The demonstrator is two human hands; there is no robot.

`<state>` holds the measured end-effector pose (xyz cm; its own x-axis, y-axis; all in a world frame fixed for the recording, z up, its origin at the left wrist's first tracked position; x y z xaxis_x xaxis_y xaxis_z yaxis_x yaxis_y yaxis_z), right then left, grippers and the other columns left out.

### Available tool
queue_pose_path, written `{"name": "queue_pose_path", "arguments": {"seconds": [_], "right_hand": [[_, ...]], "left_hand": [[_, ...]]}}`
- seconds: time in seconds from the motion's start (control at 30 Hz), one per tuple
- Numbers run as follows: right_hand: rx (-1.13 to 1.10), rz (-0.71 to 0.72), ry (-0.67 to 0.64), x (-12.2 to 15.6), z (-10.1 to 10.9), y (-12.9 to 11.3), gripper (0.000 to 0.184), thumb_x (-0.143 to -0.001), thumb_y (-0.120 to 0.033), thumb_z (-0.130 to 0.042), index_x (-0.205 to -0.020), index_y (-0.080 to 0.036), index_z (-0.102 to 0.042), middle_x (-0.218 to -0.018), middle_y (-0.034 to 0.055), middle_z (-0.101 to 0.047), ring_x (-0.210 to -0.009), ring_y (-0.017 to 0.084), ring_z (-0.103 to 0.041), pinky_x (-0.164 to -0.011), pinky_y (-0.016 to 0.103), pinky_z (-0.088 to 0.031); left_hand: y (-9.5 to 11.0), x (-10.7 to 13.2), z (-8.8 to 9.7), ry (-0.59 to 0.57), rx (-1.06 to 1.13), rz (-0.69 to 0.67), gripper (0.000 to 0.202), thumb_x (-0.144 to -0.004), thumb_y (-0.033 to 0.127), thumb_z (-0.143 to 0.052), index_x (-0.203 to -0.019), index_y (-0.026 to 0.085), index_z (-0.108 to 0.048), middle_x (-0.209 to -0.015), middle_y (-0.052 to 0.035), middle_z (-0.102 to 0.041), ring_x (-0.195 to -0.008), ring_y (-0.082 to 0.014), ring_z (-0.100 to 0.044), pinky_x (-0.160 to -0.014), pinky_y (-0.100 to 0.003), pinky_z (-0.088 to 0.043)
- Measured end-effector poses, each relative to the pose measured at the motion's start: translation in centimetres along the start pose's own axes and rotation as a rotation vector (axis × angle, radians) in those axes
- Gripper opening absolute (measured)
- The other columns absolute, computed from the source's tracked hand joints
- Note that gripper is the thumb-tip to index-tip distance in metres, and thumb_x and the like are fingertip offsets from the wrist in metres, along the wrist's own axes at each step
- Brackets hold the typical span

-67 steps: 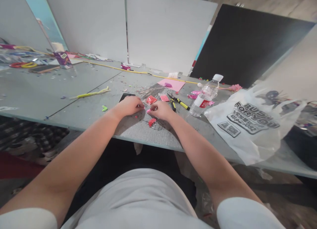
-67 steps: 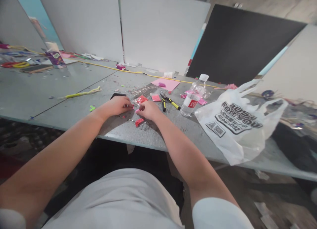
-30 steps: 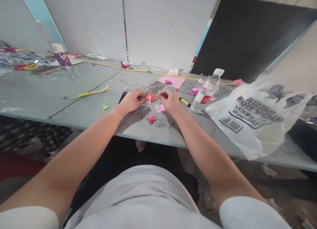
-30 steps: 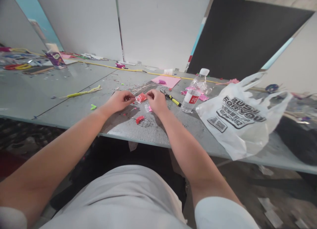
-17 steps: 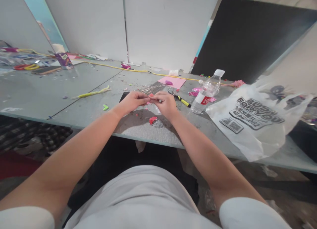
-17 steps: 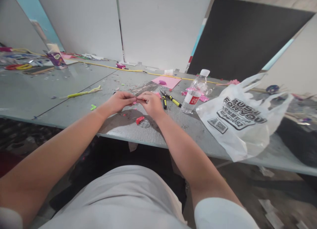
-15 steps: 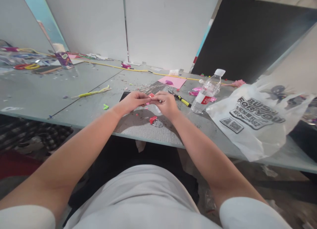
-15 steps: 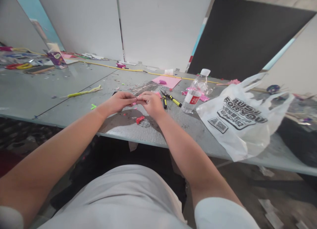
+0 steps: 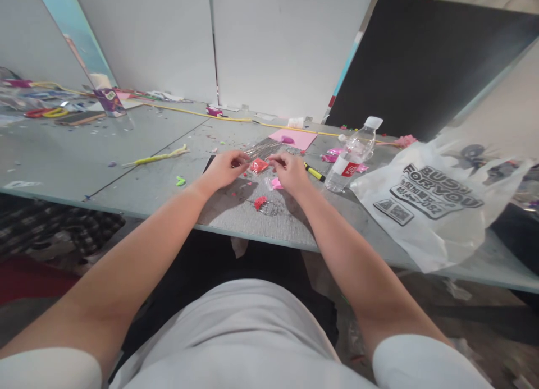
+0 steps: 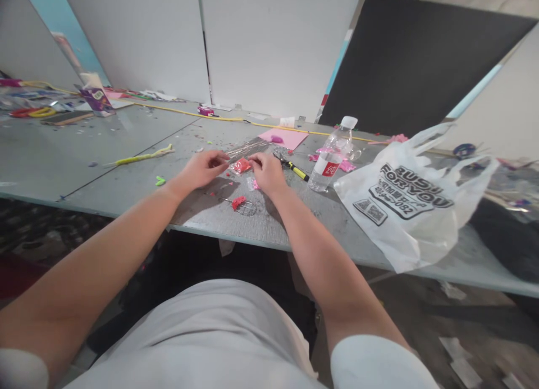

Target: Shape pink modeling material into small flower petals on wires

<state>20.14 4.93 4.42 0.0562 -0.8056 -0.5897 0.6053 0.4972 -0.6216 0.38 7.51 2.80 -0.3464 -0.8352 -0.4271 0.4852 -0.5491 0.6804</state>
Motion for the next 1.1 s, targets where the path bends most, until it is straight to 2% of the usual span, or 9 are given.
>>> {"name": "queue_pose_path", "arguments": {"seconds": [0.1,0.27,0.47,0.67,0.73,0.8,0.9,0.97,1.1], "right_hand": [[0.009,-0.003,-0.023,0.2,-0.5,-0.1,0.021,-0.091,-0.008,-0.067,-0.1,-0.018,-0.084,-0.097,0.009,-0.084,-0.09,0.025,-0.077,-0.089,0.039,-0.058],[0.011,-0.041,-0.04,0.6,-0.6,0.0,0.007,-0.088,-0.015,-0.077,-0.087,-0.019,-0.083,-0.081,0.0055,-0.082,-0.08,0.023,-0.075,-0.083,0.036,-0.058],[-0.007,-0.075,-0.024,0.4,-0.3,0.3,0.019,-0.099,-0.022,-0.065,-0.086,-0.017,-0.079,-0.074,0.0057,-0.078,-0.066,0.02,-0.072,-0.074,0.036,-0.057],[-0.064,-0.074,0.011,0.5,0.1,0.5,0.019,-0.089,-0.007,-0.069,-0.099,-0.018,-0.081,-0.096,0.0077,-0.085,-0.089,0.022,-0.079,-0.09,0.037,-0.062],[-0.08,-0.084,0.038,0.6,0.6,0.6,0.011,-0.086,-0.013,-0.076,-0.095,-0.019,-0.08,-0.095,0.0071,-0.084,-0.088,0.022,-0.079,-0.088,0.037,-0.062],[-0.08,-0.098,0.07,0.6,1.1,0.7,0.004,-0.085,-0.023,-0.081,-0.086,-0.02,-0.078,-0.083,0.005,-0.082,-0.079,0.022,-0.076,-0.082,0.037,-0.062],[-0.061,-0.099,0.095,0.6,1.5,0.8,0.017,-0.092,-0.032,-0.077,-0.08,-0.02,-0.076,-0.071,0.0029,-0.076,-0.069,0.02,-0.07,-0.078,0.038,-0.06],[-0.053,-0.079,0.083,0.5,1.3,0.7,0.015,-0.095,-0.029,-0.07,-0.084,-0.02,-0.078,-0.074,0.0037,-0.077,-0.072,0.021,-0.071,-0.08,0.039,-0.06],[-0.087,-0.046,0.078,0.6,1.1,0.0,0.013,-0.089,-0.014,-0.069,-0.092,-0.02,-0.08,-0.091,0.0066,-0.082,-0.087,0.023,-0.076,-0.089,0.041,-0.061]], "left_hand": [[-0.3,-0.3,-0.2,-0.004,-0.105,-0.034,0.028,-0.088,0.029,-0.067,-0.109,0.015,-0.08,-0.101,-0.0096,-0.08,-0.087,-0.0214,-0.069,-0.086,-0.034,-0.053],[-0.3,-0.2,-0.5,-0.057,-0.228,-0.07,0.029,-0.083,0.025,-0.068,-0.107,0.017,-0.083,-0.102,-0.0092,-0.082,-0.089,-0.0239,-0.072,-0.09,-0.036,-0.054],[-0.8,0.0,0.3,-0.079,-0.332,-0.045,0.029,-0.084,0.03,-0.067,-0.104,0.017,-0.084,-0.095,-0.0111,-0.082,-0.087,-0.0268,-0.072,-0.085,-0.038,-0.052],[-0.9,0.3,-0.4,-0.189,-0.361,-0.074,0.029,-0.085,0.044,-0.069,-0.091,0.022,-0.086,-0.088,-0.0084,-0.081,-0.079,-0.0241,-0.068,-0.076,-0.035,-0.047],[-1.0,0.2,-0.3,-0.191,-0.373,-0.078,0.029,-0.085,0.047,-0.069,-0.081,0.023,-0.084,-0.078,-0.0074,-0.076,-0.072,-0.0227,-0.063,-0.072,-0.034,-0.043],[-1.2,0.1,0.0,-0.173,-0.381,-0.071,0.034,-0.085,0.051,-0.07,-0.069,0.023,-0.079,-0.068,-0.0068,-0.069,-0.066,-0.0213,-0.057,-0.069,-0.034,-0.04],[-1.5,0.0,0.3,-0.151,-0.378,-0.053,0.041,-0.087,0.053,-0.071,-0.06,0.023,-0.071,-0.063,-0.0061,-0.064,-0.061,-0.0194,-0.052,-0.066,-0.033,-0.036],[-1.5,0.2,0.2,-0.151,-0.364,-0.036,0.043,-0.088,0.055,-0.07,-0.061,0.023,-0.071,-0.063,-0.0056,-0.065,-0.06,-0.0186,-0.052,-0.063,-0.032,-0.035],[-1.0,0.9,0.1,-0.159,-0.33,-0.005,0.042,-0.091,0.056,-0.068,-0.067,0.022,-0.071,-0.065,-0.004,-0.068,-0.061,-0.0181,-0.056,-0.06,-0.03,-0.035]]}}
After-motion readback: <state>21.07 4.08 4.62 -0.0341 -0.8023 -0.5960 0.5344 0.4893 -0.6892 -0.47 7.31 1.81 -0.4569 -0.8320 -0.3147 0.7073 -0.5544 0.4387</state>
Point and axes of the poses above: each hand's wrist, its own x-axis away from the middle knuckle, its own z-axis out of the back of the hand, y = z × x, the point moved 10 cm from there along -x, towards the middle knuckle
